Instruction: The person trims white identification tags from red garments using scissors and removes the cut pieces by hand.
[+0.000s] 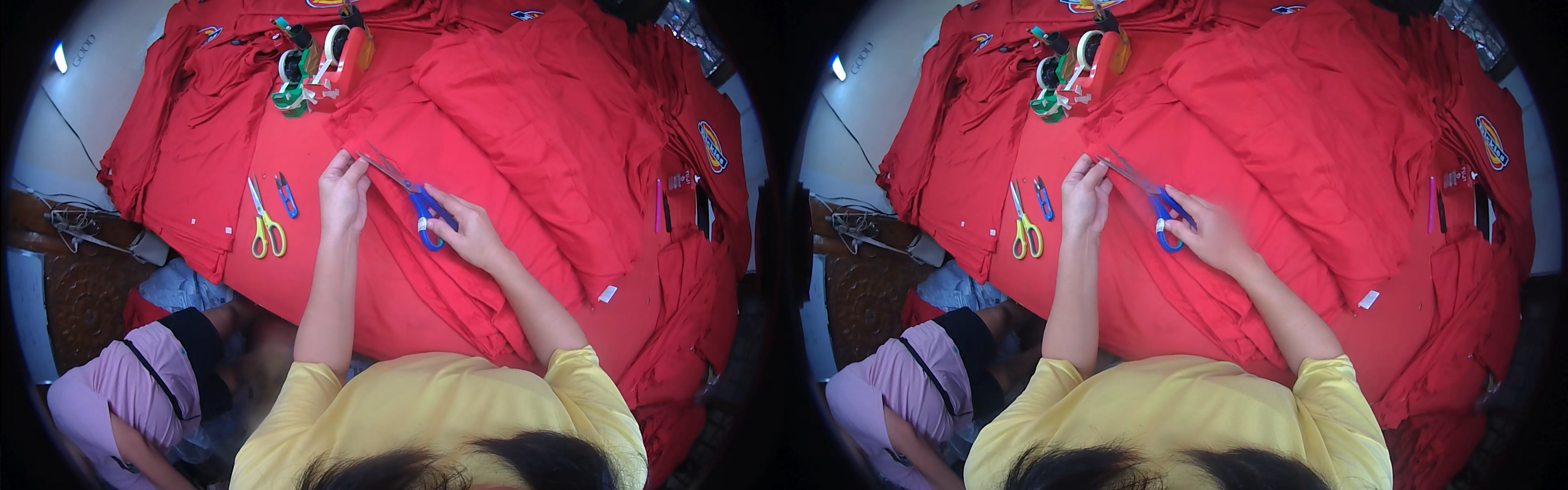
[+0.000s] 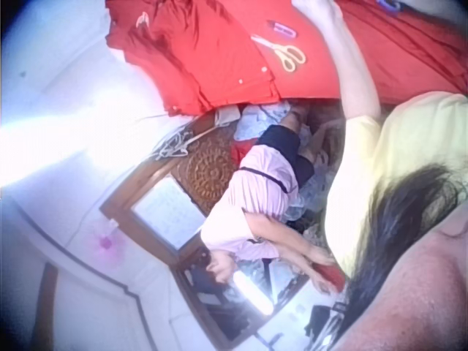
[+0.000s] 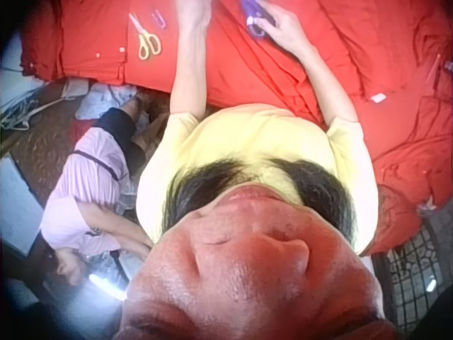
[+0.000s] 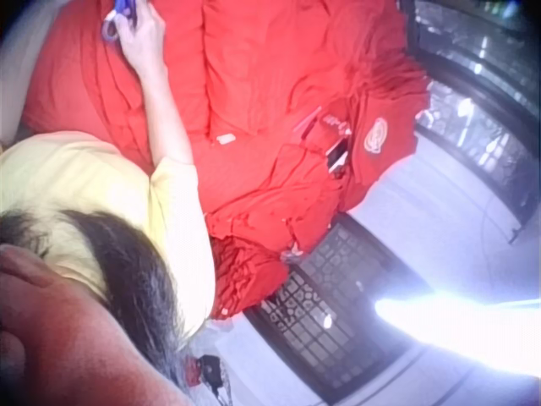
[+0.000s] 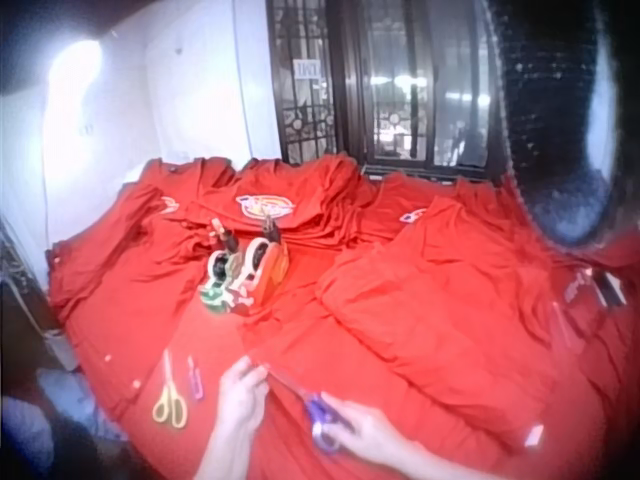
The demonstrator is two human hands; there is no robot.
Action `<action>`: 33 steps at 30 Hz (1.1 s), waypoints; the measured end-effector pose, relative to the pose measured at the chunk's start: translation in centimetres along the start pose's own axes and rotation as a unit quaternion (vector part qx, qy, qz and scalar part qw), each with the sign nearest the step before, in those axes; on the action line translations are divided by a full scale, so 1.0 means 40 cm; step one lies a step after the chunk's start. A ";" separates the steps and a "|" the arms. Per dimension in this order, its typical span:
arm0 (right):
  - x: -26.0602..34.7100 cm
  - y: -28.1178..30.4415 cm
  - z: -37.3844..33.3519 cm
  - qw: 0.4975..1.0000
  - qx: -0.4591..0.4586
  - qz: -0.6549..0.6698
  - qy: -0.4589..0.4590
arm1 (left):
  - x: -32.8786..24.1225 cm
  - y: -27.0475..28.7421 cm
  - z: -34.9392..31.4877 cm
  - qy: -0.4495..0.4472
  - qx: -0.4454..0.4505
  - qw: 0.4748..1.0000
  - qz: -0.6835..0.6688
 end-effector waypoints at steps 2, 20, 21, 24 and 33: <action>0.000 0.001 0.005 1.000 0.001 -0.004 0.001 | -0.008 -0.010 -0.007 0.005 0.004 1.000 0.020; 0.005 0.009 0.010 1.000 -0.015 -0.016 0.009 | -0.017 -0.017 0.004 -0.009 0.030 0.999 0.000; 0.016 0.013 0.007 0.999 0.015 -0.014 -0.033 | -0.019 -0.019 0.001 -0.003 0.030 0.999 0.010; 0.010 0.015 0.012 1.000 0.000 0.000 -0.018 | -0.019 -0.038 -0.012 0.004 0.038 0.999 0.032; 0.026 0.020 0.011 1.000 -0.012 0.012 -0.019 | -0.007 -0.052 -0.032 0.011 0.035 0.997 0.070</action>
Point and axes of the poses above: each hand's wrist, its own z-axis towards the middle knuckle, its own y-axis out of the back of the hand, x = y × z, the point moved 3 cm from there along z, towards the middle knuckle, and after that the axes turned 7 degrees about x, right-handed, at the moved point
